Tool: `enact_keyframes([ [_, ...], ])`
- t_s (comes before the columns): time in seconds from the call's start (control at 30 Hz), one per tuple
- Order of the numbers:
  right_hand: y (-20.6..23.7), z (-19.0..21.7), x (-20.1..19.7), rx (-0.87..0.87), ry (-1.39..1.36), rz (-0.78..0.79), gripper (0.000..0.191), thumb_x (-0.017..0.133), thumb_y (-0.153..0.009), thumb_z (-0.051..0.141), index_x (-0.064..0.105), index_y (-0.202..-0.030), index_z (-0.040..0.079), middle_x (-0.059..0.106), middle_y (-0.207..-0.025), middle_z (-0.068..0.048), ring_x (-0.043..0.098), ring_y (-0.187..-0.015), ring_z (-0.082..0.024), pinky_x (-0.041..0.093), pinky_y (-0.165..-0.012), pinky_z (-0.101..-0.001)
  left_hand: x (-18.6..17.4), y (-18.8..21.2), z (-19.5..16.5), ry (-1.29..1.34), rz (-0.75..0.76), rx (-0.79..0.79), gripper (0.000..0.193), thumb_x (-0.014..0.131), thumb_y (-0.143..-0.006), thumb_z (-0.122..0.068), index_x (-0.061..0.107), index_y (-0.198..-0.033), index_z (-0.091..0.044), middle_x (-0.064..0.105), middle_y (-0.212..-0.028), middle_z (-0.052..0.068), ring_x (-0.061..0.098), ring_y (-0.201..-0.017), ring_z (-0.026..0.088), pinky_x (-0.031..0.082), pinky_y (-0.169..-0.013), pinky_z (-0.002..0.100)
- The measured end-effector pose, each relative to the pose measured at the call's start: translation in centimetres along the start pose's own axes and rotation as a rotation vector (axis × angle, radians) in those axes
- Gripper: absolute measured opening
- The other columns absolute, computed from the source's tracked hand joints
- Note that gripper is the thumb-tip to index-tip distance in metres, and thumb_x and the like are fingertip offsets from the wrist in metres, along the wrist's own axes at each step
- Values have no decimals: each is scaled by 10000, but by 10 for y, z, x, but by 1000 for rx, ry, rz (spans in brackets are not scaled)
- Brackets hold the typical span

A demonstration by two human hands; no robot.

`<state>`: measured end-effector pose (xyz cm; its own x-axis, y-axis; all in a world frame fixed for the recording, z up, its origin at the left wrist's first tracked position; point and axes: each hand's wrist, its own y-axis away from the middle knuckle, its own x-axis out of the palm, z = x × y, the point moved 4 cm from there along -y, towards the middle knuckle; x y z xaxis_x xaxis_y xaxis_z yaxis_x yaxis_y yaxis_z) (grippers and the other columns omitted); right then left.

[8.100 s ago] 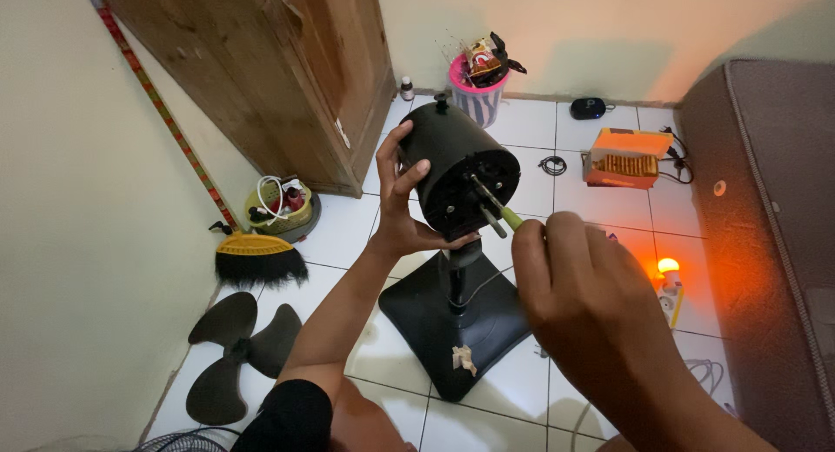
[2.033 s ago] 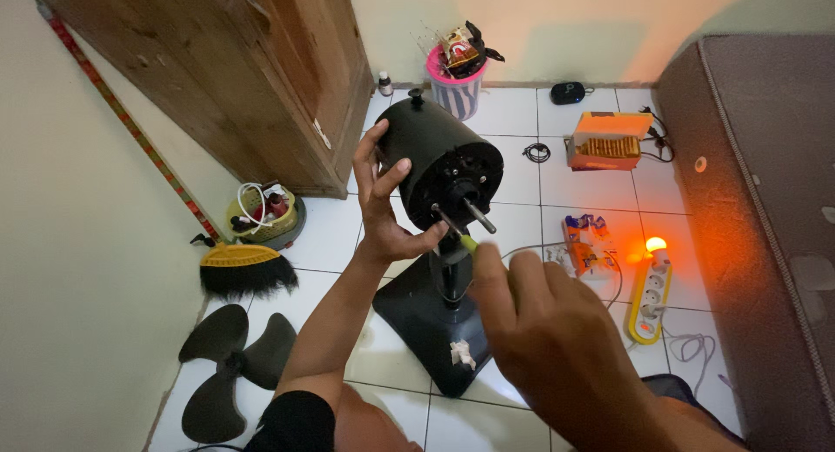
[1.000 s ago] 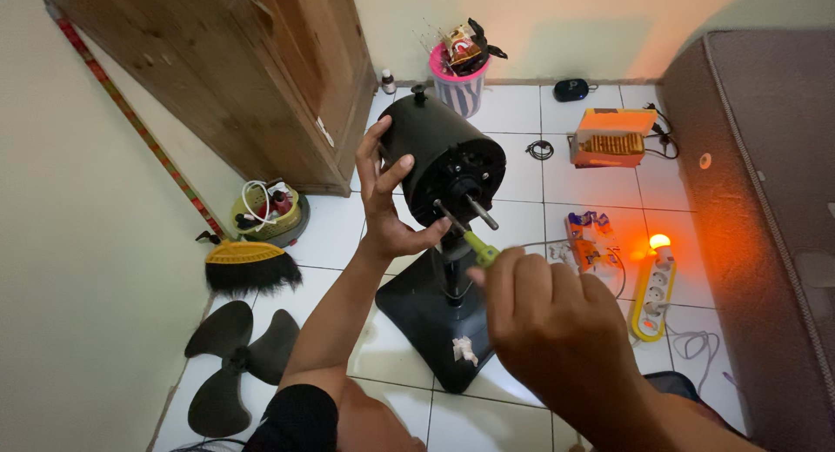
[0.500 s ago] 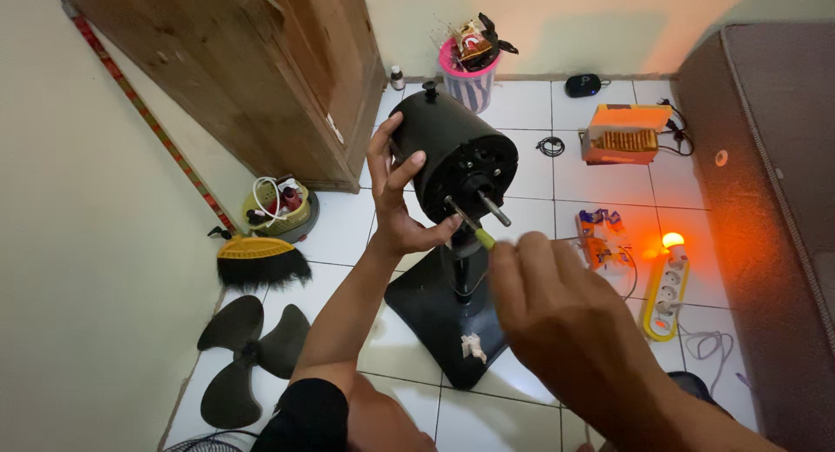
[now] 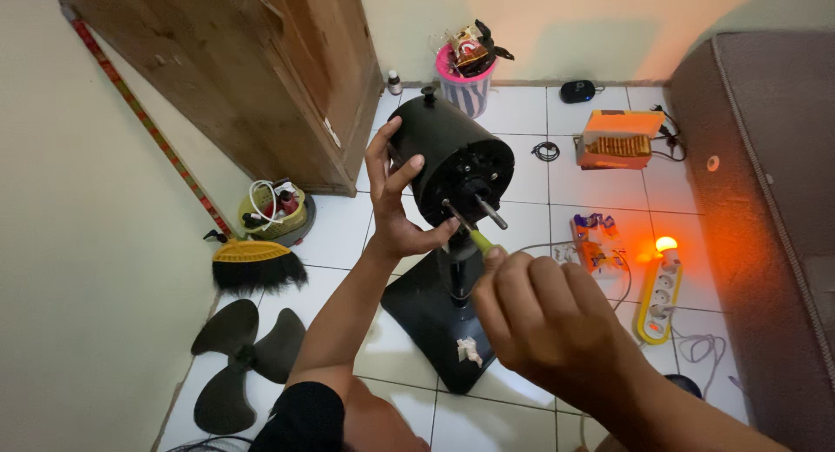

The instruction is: The person sits on the floor and services a disassembled standing fan, using a screwdriver to work on the motor housing while holding the fan head steady. The fan blades and other removed parts lie on the floor beside them as they unscrew and adjust the motor assembly.

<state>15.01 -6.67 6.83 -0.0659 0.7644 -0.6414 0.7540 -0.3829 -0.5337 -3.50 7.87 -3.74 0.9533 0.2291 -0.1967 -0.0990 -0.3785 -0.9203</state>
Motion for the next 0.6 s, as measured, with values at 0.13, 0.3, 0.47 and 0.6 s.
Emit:
enact_keyframes([
  [0.13,1,-1,8,42,-30,167,151,725,-833,101,717,-929,-15,551,-589,9,585,-546,-133,443,-442,-260,0,1,-1,-16,-4,-2,833,857,-804,-326,429,-1518,-347,230,-1668,198,385,-1495,405,421,-1223,516],
  [0.3,9,-5,18,401,-351,358,302,682,-1020,328,604,-814,120,559,-606,0,600,-548,-170,469,-494,-333,1,1,-2,-25,6,9,830,858,-822,-322,419,-1527,-348,211,-1672,199,376,-1503,411,459,-1218,502],
  [0.47,5,-5,14,397,-360,338,244,683,-932,284,621,-922,47,578,-636,-38,620,-499,-184,472,-422,-323,1,-1,-3,-37,1,16,842,868,-811,-316,421,-1524,-345,221,-1665,200,377,-1498,410,453,-1213,506],
  [0.6,-1,-5,5,153,-194,175,209,674,-773,113,638,-952,10,611,-770,-67,641,-653,-164,478,-548,-258,-2,-3,-4,-49,3,20,854,882,-794,-321,426,-1515,-344,248,-1654,200,388,-1489,403,449,-1201,509],
])
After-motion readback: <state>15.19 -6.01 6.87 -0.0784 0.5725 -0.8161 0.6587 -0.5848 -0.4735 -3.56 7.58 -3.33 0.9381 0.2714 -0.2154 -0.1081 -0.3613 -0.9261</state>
